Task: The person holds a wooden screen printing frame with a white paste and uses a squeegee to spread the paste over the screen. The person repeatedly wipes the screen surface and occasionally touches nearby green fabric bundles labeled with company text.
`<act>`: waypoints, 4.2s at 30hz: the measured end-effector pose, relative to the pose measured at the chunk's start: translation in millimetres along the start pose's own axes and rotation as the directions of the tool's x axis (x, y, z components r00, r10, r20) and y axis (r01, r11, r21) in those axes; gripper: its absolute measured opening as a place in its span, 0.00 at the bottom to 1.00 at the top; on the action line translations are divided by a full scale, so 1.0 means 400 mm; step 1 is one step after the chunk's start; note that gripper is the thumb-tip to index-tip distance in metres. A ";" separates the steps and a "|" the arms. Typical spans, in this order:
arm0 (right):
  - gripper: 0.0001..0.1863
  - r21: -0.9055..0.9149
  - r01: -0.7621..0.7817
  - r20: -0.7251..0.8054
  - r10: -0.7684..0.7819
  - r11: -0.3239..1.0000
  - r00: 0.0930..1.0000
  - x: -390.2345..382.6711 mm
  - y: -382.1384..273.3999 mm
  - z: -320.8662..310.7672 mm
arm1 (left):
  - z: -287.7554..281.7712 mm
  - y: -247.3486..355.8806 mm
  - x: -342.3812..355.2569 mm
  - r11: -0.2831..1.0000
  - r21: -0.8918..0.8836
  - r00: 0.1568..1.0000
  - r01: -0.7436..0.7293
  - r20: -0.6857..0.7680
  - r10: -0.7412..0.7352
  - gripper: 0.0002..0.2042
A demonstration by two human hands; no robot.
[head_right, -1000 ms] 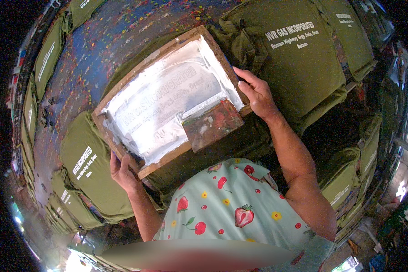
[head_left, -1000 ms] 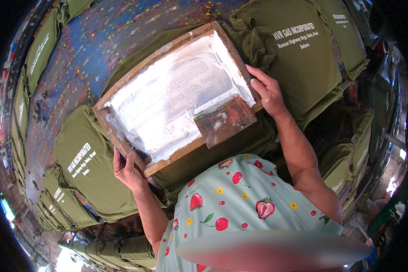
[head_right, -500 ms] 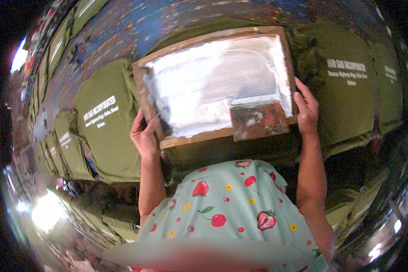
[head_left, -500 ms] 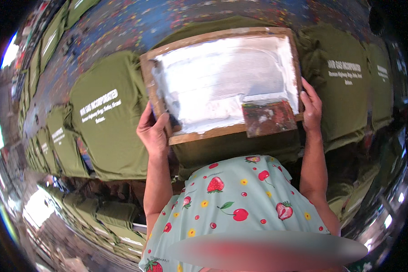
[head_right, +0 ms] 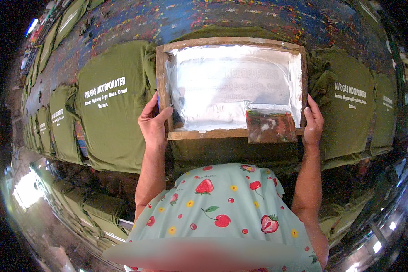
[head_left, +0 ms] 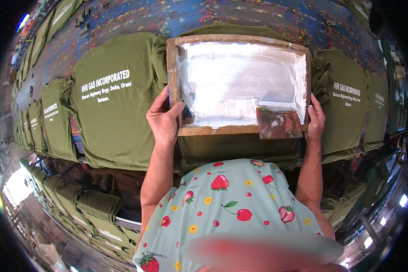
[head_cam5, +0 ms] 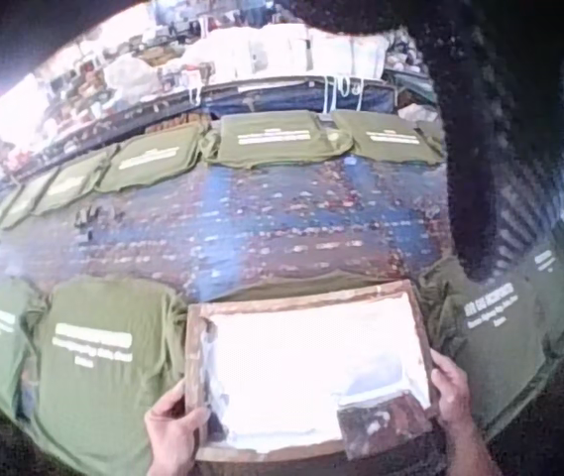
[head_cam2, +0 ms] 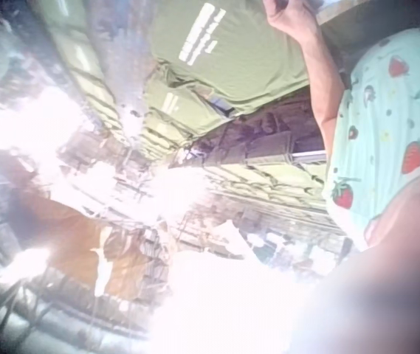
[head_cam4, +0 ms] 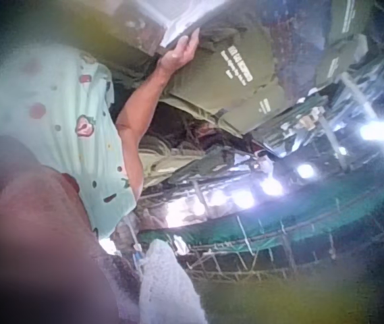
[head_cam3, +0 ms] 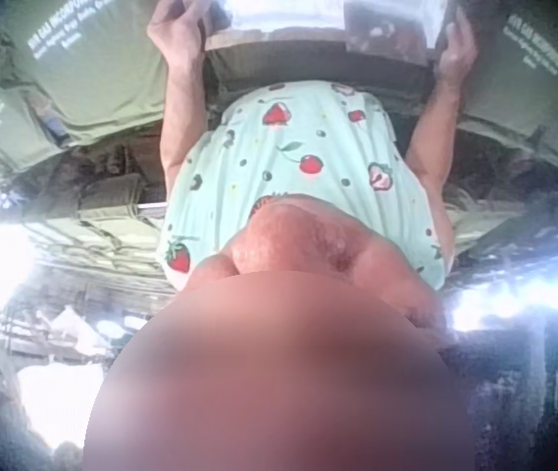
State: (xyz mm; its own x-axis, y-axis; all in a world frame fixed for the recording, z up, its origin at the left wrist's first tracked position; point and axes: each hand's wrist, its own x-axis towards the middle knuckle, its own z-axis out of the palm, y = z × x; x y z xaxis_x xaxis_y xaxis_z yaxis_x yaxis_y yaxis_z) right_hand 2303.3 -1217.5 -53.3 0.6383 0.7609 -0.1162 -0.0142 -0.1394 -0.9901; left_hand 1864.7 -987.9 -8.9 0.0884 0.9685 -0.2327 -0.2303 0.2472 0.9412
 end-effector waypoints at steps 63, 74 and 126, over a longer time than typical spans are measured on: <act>0.18 -0.413 0.833 0.767 -0.353 0.368 0.536 0.185 -0.439 0.632 | -0.004 -0.018 0.016 0.997 -0.072 0.999 0.030 0.039 -0.027 0.30; 0.22 -0.412 0.817 0.766 -0.332 0.404 0.550 0.211 -0.413 0.637 | 0.000 -0.015 0.015 0.995 -0.101 0.999 0.025 0.051 -0.020 0.28; 0.17 -0.376 0.851 0.730 -0.450 0.366 0.515 0.245 -0.311 0.190 | -0.020 -0.015 0.014 0.975 0.189 0.992 -0.117 0.072 0.106 0.27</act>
State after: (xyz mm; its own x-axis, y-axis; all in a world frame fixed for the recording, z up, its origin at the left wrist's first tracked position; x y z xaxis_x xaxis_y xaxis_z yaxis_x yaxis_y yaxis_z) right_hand 2309.2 -1077.2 52.6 -0.2263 0.9171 0.3282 0.8276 0.3587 -0.4318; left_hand 1858.9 -983.8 -17.7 0.1329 0.9846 -0.1139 -0.0514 0.1216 0.9912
